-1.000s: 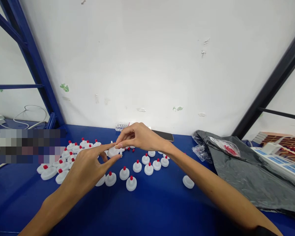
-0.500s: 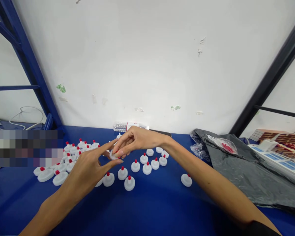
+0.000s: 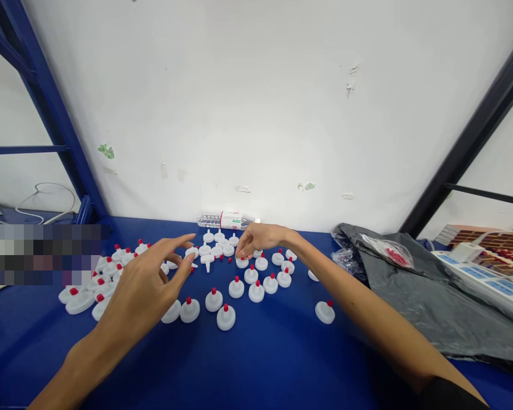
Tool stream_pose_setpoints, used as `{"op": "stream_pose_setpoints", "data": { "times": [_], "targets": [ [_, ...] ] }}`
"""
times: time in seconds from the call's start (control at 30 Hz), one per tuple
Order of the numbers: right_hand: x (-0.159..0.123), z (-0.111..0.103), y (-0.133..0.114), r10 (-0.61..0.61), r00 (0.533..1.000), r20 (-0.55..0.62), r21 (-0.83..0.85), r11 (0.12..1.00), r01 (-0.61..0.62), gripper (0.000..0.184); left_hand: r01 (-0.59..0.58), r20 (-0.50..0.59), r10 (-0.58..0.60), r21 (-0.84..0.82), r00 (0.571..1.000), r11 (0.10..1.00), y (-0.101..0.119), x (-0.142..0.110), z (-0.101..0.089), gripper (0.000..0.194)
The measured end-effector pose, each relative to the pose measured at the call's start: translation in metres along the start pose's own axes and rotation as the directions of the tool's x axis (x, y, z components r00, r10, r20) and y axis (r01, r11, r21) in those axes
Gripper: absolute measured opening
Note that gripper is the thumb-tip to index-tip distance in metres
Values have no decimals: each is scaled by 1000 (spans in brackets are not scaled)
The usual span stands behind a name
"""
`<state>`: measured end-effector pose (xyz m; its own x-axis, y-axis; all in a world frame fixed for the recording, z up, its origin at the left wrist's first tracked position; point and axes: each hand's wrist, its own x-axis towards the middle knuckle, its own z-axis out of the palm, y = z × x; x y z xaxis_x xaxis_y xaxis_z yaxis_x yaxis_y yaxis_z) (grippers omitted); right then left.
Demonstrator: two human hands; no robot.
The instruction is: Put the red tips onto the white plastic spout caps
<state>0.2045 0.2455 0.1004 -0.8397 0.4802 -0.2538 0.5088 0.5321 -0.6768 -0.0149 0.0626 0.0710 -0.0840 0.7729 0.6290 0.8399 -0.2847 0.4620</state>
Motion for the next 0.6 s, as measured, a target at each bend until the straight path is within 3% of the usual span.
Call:
{"op": "stream_pose_setpoints", "data": {
  "times": [0.3, 0.47, 0.6],
  "targets": [
    [-14, -10, -9, 71, 997, -39, -40, 997, -73, 40, 7, 8, -7, 2, 1000, 1000, -1, 0, -2, 36],
    [-28, -15, -28, 47, 983, -177, -67, 996, -59, 32, -1, 19, 2, -19, 1000, 1000, 0, -1, -1, 32],
    [-28, -2, -50, -41, 962, -270, -126, 992, 7, 28, -36, 43, 38, -51, 998, 998, 0, -2, 0, 27]
  ]
}}
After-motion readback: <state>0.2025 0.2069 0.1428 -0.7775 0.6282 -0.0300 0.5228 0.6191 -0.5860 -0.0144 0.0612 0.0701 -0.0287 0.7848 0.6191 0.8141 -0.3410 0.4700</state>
